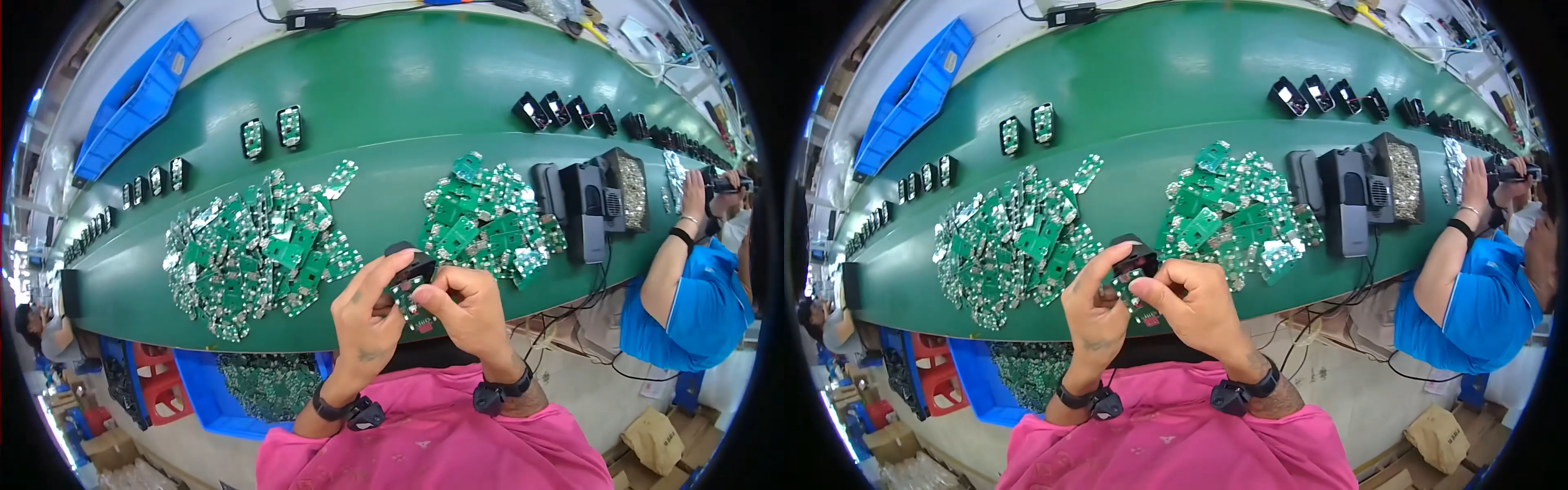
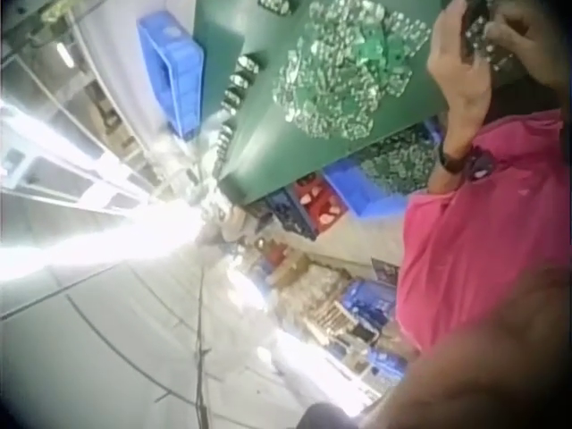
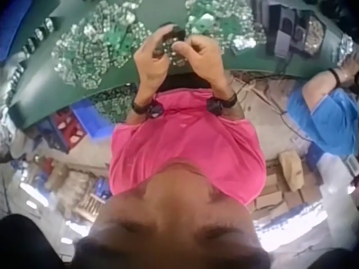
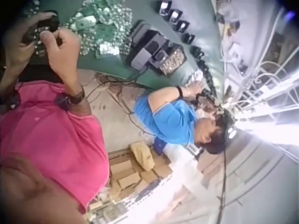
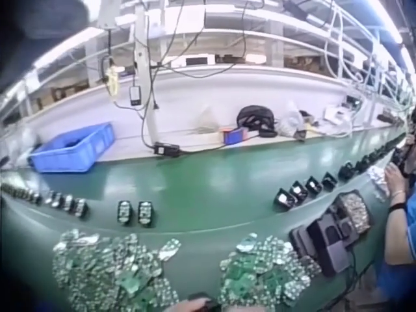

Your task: Manually assembling electronic circuit boards into black plastic housings on a production line.

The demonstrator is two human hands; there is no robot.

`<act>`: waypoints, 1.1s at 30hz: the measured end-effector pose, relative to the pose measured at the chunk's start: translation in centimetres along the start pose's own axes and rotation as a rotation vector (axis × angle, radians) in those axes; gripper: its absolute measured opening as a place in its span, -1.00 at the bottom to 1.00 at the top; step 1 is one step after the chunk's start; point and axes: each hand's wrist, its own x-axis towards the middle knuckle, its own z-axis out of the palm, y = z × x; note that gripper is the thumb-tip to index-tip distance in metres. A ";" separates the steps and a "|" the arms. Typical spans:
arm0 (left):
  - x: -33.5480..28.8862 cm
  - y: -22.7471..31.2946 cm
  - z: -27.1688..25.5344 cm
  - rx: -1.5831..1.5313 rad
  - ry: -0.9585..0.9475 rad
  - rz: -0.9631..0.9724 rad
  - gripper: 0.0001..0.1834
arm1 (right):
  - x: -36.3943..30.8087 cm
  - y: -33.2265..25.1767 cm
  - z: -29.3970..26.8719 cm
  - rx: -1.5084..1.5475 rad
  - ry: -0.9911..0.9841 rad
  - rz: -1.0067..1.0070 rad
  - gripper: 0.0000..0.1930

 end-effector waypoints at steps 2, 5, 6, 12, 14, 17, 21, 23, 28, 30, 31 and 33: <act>0.0 -0.1 -0.2 0.083 0.016 0.039 -0.40 | 0.0 0.1 0.3 -0.101 -0.021 -0.067 -0.79; -0.1 -0.2 -0.1 0.194 0.068 0.111 -0.36 | -0.4 -0.7 0.8 -0.101 -0.033 -0.045 -0.80; 0.0 -0.1 0.0 0.193 0.065 0.107 -0.36 | -0.3 -0.7 0.8 -0.111 -0.015 -0.030 -0.81; 0.8 0.6 -0.2 0.136 0.035 0.038 -0.40 | 0.3 0.2 1.9 -0.203 0.182 -0.105 -0.79; 0.9 0.7 -0.9 0.080 -0.010 -0.003 -0.44 | 0.9 0.4 2.1 -0.212 0.214 -0.091 -0.76; 0.8 0.3 -1.2 -0.370 -0.036 -0.140 -0.50 | 1.0 0.7 2.1 -0.320 0.182 -0.138 -0.74; 0.9 0.1 -0.5 -0.330 0.052 -0.237 -0.64 | 1.1 1.6 2.3 -0.388 0.226 -0.210 -0.83; 0.8 0.0 -0.3 -0.321 0.045 -0.230 -0.65 | 1.2 0.6 2.5 -0.236 0.163 -0.124 -0.79; 0.7 -0.5 0.0 -0.256 0.063 -0.169 -0.68 | 1.7 1.9 2.9 -0.175 0.077 -0.244 -0.59; 0.6 -0.4 0.7 -0.253 0.097 -0.142 -0.69 | 1.8 2.3 2.9 0.125 0.030 -0.076 -0.61; 0.7 -0.4 0.9 -0.247 0.126 -0.117 -0.70 | 1.8 2.6 3.2 0.123 0.029 -0.082 -0.61; 1.0 -0.7 0.7 -0.207 0.152 -0.091 -0.70 | 2.0 2.9 3.7 0.168 0.036 0.035 -0.60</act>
